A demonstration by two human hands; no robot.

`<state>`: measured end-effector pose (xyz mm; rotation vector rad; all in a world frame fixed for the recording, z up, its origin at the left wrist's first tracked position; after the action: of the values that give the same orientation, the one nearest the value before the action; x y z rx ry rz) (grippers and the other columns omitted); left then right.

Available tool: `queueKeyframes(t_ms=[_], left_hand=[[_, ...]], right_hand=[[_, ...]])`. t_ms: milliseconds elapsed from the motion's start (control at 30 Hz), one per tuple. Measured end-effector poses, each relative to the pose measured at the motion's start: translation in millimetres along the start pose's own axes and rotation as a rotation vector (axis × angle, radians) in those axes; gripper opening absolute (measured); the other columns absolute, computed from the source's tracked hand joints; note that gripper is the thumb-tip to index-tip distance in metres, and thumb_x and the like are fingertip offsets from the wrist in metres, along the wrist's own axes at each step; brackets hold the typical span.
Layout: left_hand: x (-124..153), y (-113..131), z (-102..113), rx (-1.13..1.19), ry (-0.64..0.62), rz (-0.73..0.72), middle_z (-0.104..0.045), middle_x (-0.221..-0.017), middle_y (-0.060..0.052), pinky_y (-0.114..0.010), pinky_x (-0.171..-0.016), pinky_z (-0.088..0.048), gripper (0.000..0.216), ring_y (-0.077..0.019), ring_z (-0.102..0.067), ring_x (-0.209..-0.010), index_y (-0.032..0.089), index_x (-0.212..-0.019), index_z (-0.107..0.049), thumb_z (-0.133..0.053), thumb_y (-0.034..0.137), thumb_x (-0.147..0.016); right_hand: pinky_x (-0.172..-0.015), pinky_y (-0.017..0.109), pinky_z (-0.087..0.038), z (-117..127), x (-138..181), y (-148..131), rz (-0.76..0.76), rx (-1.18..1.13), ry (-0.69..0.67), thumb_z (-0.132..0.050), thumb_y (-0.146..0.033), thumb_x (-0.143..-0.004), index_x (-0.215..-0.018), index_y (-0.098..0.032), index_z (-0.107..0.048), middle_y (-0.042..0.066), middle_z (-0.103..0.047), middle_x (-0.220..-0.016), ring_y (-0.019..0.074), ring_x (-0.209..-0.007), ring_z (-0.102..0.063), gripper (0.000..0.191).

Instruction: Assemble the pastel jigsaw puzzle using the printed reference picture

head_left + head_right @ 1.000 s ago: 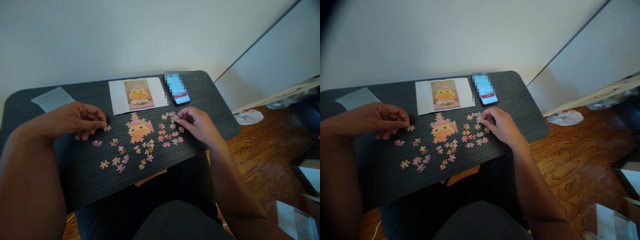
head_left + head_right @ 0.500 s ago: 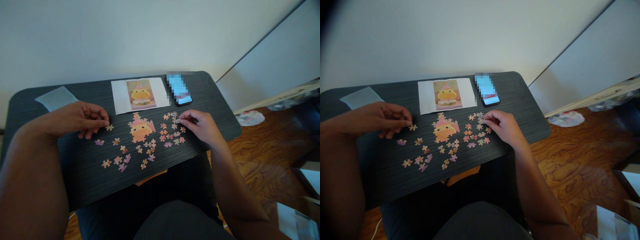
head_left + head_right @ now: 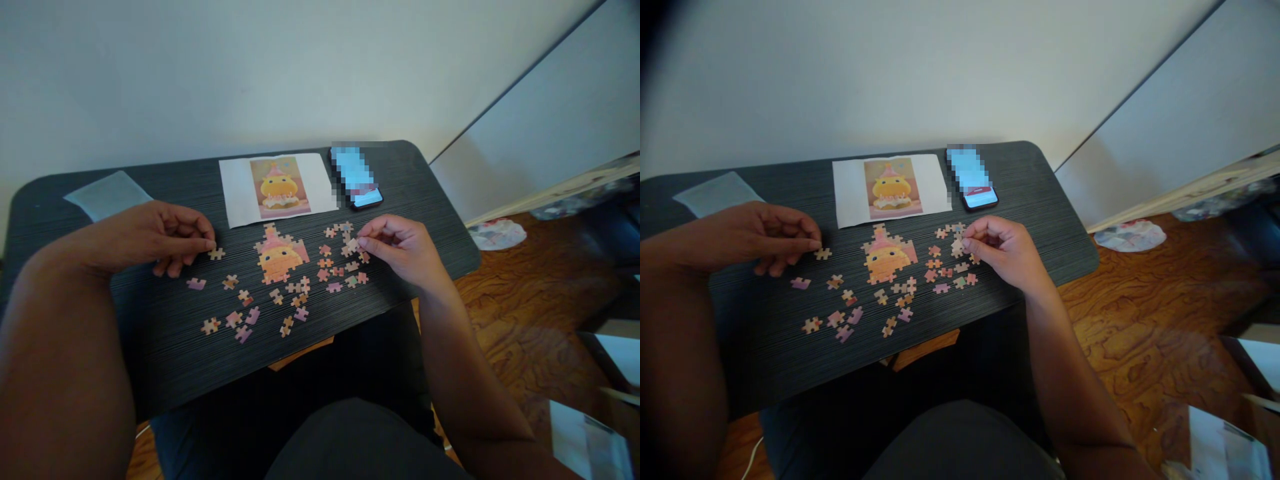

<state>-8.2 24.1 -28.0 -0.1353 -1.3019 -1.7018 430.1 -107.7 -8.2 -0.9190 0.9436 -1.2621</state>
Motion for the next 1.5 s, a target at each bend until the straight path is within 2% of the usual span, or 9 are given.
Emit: queueKeyframes(t_ms=[133,267,433,600,700,800,1067,1333,1500], left_hand=[[-1,-1,1,-0.013,0.014,-0.004,-0.081,-0.081,-0.007,-0.029,-0.051,-0.054,0.042,-0.0223,-0.071,-0.062,0.033,-0.11,-0.081,-0.08,0.072,-0.093],[0,-2,0,-0.001,0.001,-0.01,-0.081,-0.081,-0.007,-0.03,-0.051,-0.053,0.042,-0.0231,-0.072,-0.063,0.034,-0.11,-0.081,-0.079,0.072,-0.094],[1,-1,2,0.012,0.011,0.023,-0.081,-0.081,-0.005,-0.029,-0.051,-0.055,0.041,-0.0213,-0.072,-0.062,0.028,-0.114,-0.081,-0.081,0.065,-0.095],[3,9,0,0.003,0.02,-0.004,-0.081,-0.079,-0.005,-0.026,-0.05,-0.055,0.04,-0.0186,-0.072,-0.06,0.021,-0.114,-0.078,-0.082,0.057,-0.096],[4,17,-3,0.035,0.041,-0.005,-0.079,-0.075,-0.005,-0.026,-0.048,-0.054,0.038,-0.0179,-0.07,-0.055,0.02,-0.11,-0.079,-0.083,0.053,-0.091],[4,21,-5,0.057,0.035,-0.009,-0.077,-0.072,-0.005,-0.027,-0.047,-0.053,0.037,-0.0177,-0.069,-0.053,0.02,-0.106,-0.079,-0.084,0.053,-0.09],[3,20,-5,0.061,0.004,-0.021,-0.075,-0.065,-0.004,-0.026,-0.047,-0.053,0.034,-0.0156,-0.065,-0.049,0.019,-0.107,-0.076,-0.081,0.051,-0.096],[8,30,-8,0.045,0.026,-0.026,-0.073,-0.067,0.0,-0.022,-0.046,-0.053,0.026,-0.014,-0.066,-0.05,0.015,-0.108,-0.074,-0.078,0.038,-0.097],[9,32,-9,0.031,0.029,-0.011,-0.073,-0.068,0.0,-0.022,-0.049,-0.05,0.026,-0.014,-0.065,-0.052,0.016,-0.108,-0.074,-0.077,0.04,-0.098]], right_hand=[[-0.079,0.036,-0.064,-3,0,1,0.005,-0.022,0.02,-0.092,-0.042,-0.096,-0.102,-0.029,-0.088,0.0,-0.085,-0.097,0.0176,-0.082,-0.074,0.014],[-0.084,0.04,-0.07,-6,1,6,-0.046,-0.091,0.057,-0.094,-0.045,-0.094,-0.11,-0.032,-0.091,0.002,-0.089,-0.106,0.0191,-0.084,-0.078,0.021],[-0.085,0.041,-0.072,-10,2,7,-0.089,-0.153,0.072,-0.096,-0.042,-0.092,-0.113,-0.034,-0.092,0.002,-0.091,-0.117,0.0192,-0.087,-0.081,0.023],[-0.081,0.039,-0.072,-14,-2,3,-0.077,-0.178,0.051,-0.096,-0.038,-0.091,-0.107,-0.032,-0.092,0.002,-0.09,-0.111,0.0186,-0.084,-0.081,0.018],[-0.077,0.037,-0.069,-18,-10,-4,-0.045,-0.144,0.012,-0.096,-0.04,-0.092,-0.106,-0.03,-0.091,0.003,-0.088,-0.102,0.0193,-0.083,-0.08,0.018],[-0.081,0.039,-0.068,-24,-22,-14,0.008,-0.076,-0.042,-0.094,-0.043,-0.094,-0.108,-0.029,-0.089,0.003,-0.087,-0.103,0.0203,-0.087,-0.079,0.02],[-0.084,0.04,-0.064,-52,-61,-26,0.059,-0.001,-0.197,-0.089,-0.031,-0.094,-0.099,-0.025,-0.083,0.001,-0.084,-0.095,0.0197,-0.087,-0.077,0.009],[-0.091,0.041,-0.062,-70,-79,-24,0.058,0.022,-0.314,-0.086,-0.032,-0.097,-0.102,-0.026,-0.085,0.002,-0.087,-0.101,0.0205,-0.094,-0.079,0.008],[-0.096,0.042,-0.062,-72,-80,-20,0.072,0.071,-0.321,-0.083,-0.034,-0.099,-0.106,-0.028,-0.086,0.001,-0.088,-0.109,0.0216,-0.101,-0.08,0.009]])
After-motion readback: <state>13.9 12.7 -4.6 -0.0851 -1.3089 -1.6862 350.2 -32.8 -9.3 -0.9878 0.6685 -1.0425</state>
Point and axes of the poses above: each hand's wrist, its own x-axis away from the middle knuckle, its own z-axis out of the back of the hand, y = z × x, the point moved 3 cm from there along -x, towards the middle knuckle
